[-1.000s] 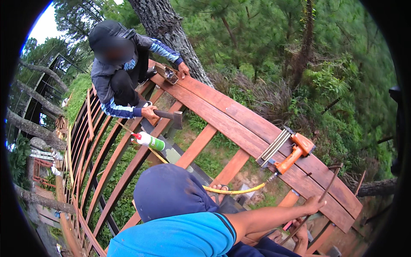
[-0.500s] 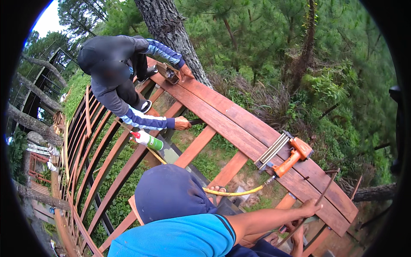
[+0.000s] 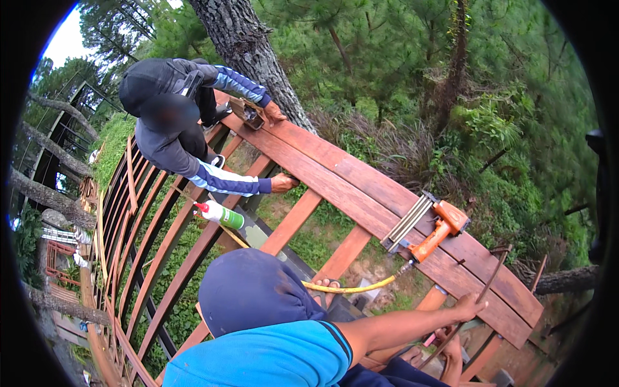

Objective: The person measures and marks wooden planks on a curved structure, then uses a nail gun to fasten them. They repeatedly measure, mark, and nail sections of the wooden frame while sitting on the structure.

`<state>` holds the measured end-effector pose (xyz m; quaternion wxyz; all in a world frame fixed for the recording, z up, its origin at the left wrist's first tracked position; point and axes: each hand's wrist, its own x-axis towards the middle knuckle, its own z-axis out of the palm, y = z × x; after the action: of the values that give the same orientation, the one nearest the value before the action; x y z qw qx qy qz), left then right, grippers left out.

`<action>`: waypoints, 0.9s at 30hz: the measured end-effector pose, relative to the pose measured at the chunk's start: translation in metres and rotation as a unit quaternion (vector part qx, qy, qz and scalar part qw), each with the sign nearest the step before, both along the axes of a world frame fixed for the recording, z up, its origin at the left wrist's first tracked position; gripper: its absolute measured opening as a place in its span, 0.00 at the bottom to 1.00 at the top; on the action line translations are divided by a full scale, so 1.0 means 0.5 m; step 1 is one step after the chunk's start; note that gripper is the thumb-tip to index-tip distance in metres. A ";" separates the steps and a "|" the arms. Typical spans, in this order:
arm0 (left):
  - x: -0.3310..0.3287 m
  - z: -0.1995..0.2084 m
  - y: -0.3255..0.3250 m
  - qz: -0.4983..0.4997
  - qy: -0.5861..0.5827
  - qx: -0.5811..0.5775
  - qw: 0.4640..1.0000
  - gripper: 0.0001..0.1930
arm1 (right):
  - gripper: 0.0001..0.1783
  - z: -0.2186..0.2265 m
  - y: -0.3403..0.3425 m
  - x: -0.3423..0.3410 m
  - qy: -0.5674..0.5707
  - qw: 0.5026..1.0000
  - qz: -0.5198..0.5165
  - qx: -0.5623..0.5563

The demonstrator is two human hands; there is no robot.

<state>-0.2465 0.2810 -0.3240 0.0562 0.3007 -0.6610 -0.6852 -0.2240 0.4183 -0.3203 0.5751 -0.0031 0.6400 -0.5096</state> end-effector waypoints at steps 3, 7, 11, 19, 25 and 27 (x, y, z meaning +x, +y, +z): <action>-0.003 -0.004 0.005 0.012 0.003 0.002 1.000 0.25 | 0.18 0.012 -0.011 -0.002 0.095 0.992 0.046 0.063; -0.003 -0.004 -0.002 -0.020 -0.001 0.015 1.000 0.25 | 0.19 0.021 -0.020 0.001 0.082 0.995 0.047 0.034; -0.002 0.001 -0.004 -0.005 -0.007 0.002 1.000 0.24 | 0.19 0.017 -0.019 0.001 0.062 0.997 0.036 0.023; -0.001 0.005 -0.011 -0.033 -0.006 0.030 0.999 0.25 | 0.21 0.011 -0.016 0.003 0.062 0.996 0.026 0.055; -0.001 0.002 -0.008 -0.031 -0.010 0.005 0.999 0.27 | 0.21 -0.001 -0.013 0.005 -0.016 0.999 0.002 -0.031; -0.001 -0.001 -0.006 -0.023 -0.008 0.005 1.000 0.28 | 0.21 -0.006 -0.010 0.002 -0.013 0.999 0.014 -0.035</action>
<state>-0.2469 0.2778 -0.3243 0.0339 0.2911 -0.6644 -0.6876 -0.2229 0.4134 -0.3235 0.5901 -0.0256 0.6143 -0.5233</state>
